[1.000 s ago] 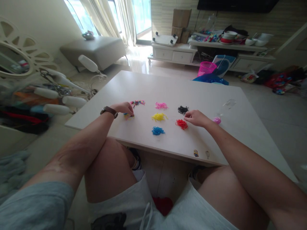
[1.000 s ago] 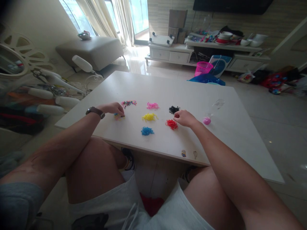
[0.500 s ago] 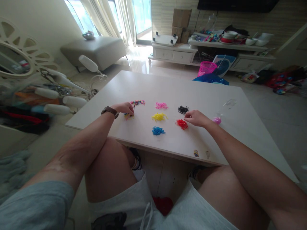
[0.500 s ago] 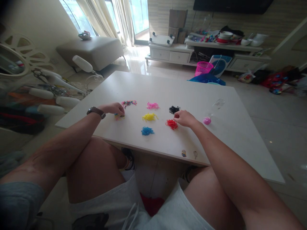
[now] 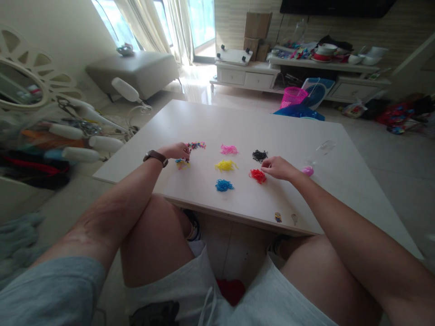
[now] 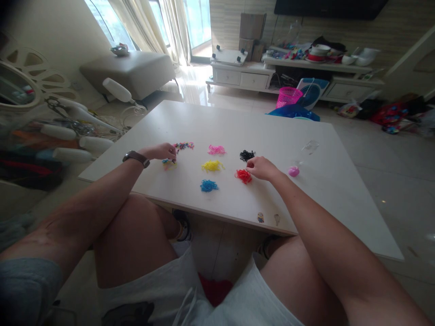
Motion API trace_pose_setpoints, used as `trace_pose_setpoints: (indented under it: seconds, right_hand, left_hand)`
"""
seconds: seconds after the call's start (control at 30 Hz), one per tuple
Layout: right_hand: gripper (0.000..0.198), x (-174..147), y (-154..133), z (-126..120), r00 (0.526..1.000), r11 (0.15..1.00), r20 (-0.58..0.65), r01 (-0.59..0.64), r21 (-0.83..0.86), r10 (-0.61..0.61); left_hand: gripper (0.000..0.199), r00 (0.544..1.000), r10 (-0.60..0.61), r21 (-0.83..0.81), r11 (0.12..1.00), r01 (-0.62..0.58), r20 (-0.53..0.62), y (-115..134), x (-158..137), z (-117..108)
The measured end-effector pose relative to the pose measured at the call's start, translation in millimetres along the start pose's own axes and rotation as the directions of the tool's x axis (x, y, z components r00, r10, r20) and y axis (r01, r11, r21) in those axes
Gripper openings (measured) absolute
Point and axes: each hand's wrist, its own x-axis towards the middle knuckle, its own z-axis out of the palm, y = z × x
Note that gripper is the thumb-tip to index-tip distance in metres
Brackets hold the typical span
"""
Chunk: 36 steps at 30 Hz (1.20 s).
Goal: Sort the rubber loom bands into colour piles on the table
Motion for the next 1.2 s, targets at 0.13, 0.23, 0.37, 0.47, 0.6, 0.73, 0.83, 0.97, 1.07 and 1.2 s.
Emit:
trace_pose_setpoints:
  seconds: [0.13, 0.23, 0.37, 0.47, 0.6, 0.73, 0.83, 0.97, 1.07, 1.2]
  right_hand:
    - [0.020, 1, 1, 1, 1.000, 1.000, 0.002, 0.003, 0.001, -0.003]
    - [0.019, 1, 2, 1, 1.000, 1.000, 0.003, 0.003, 0.007, -0.003]
    - [0.019, 1, 1, 1, 1.000, 1.000, 0.007, 0.005, 0.010, -0.005]
    - [0.019, 0, 0, 1, 1.000, 1.000, 0.010, 0.007, 0.014, -0.007]
    - [0.018, 0, 1, 1, 1.000, 1.000, 0.008, 0.013, 0.004, -0.013]
    - [0.018, 1, 2, 1, 1.000, 1.000, 0.006, 0.010, 0.006, -0.010]
    - [0.018, 1, 2, 2, 1.000, 1.000, 0.005, 0.004, 0.015, -0.004]
    - [0.018, 1, 2, 2, 1.000, 1.000, 0.005, 0.008, 0.016, -0.008]
    - [0.017, 1, 2, 2, 1.000, 1.000, 0.007, 0.010, 0.015, -0.010]
    - [0.017, 1, 2, 2, 1.000, 1.000, 0.006, 0.011, 0.019, -0.011]
  left_hand:
    - [0.014, 0.999, 0.013, -0.019, 1.000, -0.013, -0.031, 0, -1, 0]
    - [0.018, 0.999, 0.010, -0.032, 0.999, -0.011, -0.040, -1, -2, -1]
    - [0.021, 0.998, 0.010, -0.071, 0.997, -0.014, -0.057, 0, -4, -3]
    - [0.022, 0.997, 0.021, -0.066, 0.998, -0.026, -0.080, 2, -6, -4]
    - [0.020, 0.992, 0.019, -0.030, 0.999, -0.023, -0.126, 6, -10, -7]
    - [0.019, 0.989, -0.011, -0.031, 1.000, 0.006, -0.150, 9, -13, -8]
    - [0.019, 0.989, -0.029, -0.065, 0.998, 0.020, -0.147, 9, -14, -8]
    - [0.021, 0.995, -0.020, -0.142, 0.990, 0.006, -0.097, 5, -11, -6]
    - [0.022, 0.996, -0.011, -0.163, 0.987, -0.004, -0.094, 3, -9, -5]
    - [0.019, 0.995, -0.025, -0.203, 0.979, 0.005, -0.094, 3, -9, -4]
